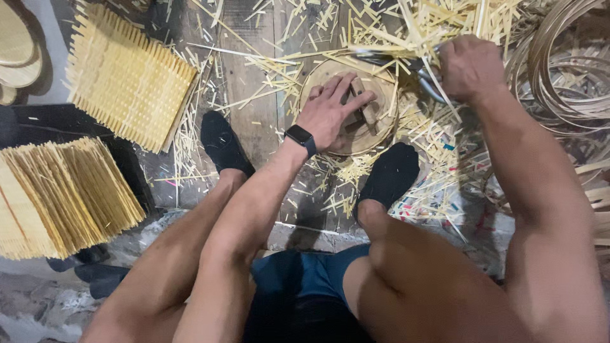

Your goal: The person sits on the floor and weaves a small round basket using bamboo strips. They place a woven mat over a circular frame, tuck the edges, and trim excess material with shears. The process is repeated for multiple baskets.

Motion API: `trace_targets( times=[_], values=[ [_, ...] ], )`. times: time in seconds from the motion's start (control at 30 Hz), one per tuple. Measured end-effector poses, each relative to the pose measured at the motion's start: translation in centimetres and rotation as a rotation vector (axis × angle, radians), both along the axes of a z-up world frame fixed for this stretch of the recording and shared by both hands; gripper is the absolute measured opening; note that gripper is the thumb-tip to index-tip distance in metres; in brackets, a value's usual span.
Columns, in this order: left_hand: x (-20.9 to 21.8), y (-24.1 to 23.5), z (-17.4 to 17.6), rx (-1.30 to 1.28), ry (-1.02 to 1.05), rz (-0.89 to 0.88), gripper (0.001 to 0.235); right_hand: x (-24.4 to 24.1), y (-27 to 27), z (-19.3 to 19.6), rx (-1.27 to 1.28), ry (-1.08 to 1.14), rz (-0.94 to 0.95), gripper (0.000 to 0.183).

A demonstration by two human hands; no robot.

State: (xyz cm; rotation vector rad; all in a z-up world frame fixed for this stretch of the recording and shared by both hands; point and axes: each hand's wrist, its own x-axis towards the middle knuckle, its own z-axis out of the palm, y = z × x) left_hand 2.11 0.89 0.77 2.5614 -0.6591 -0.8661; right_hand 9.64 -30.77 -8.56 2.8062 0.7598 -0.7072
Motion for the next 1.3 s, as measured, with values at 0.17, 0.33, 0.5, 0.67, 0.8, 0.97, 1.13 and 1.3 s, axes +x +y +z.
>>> trace_targets(
  times=[0.17, 0.33, 0.5, 0.67, 0.8, 0.97, 1.13, 1.3],
  values=[
    [0.1, 0.7, -2.6, -0.040, -0.167, -0.163, 0.098, 0.7, 3.4, -0.3, -0.091, -0.086, 0.083, 0.036],
    [0.8, 1.7, -2.9, -0.050, -0.194, -0.268, 0.091, 0.7, 0.1, -0.8, 0.148, 0.028, -0.146, 0.040],
    [1.9, 1.5, -2.8, -0.330, -0.053, -0.088, 0.103, 0.0, -2.2, -3.7, 0.433, 0.166, -1.099, 0.043],
    [4.8, 2.8, -7.9, -0.160, -0.207, 0.554, 0.045, -3.0, -3.0, -5.0, 0.334, 0.038, -1.080, 0.062],
    [8.1, 3.2, -10.8, -0.251, 0.098, 0.508, 0.027, -6.8, 1.8, 0.3, 0.468, -0.020, -1.012, 0.043],
    [9.8, -0.5, -11.4, -0.255, 0.341, 0.651, 0.022, -7.1, 6.5, 1.5, 0.791, 0.538, -1.163, 0.035],
    [10.7, -2.7, -12.8, -0.317, -0.104, 0.523, 0.021, -6.0, 4.9, -0.6, 0.869, 0.460, -1.230, 0.029],
    [10.5, -2.5, -13.8, -0.339, -0.192, 0.593, 0.024, -5.8, 5.6, 0.4, 0.802, 0.516, -1.329, 0.030]
  ],
)
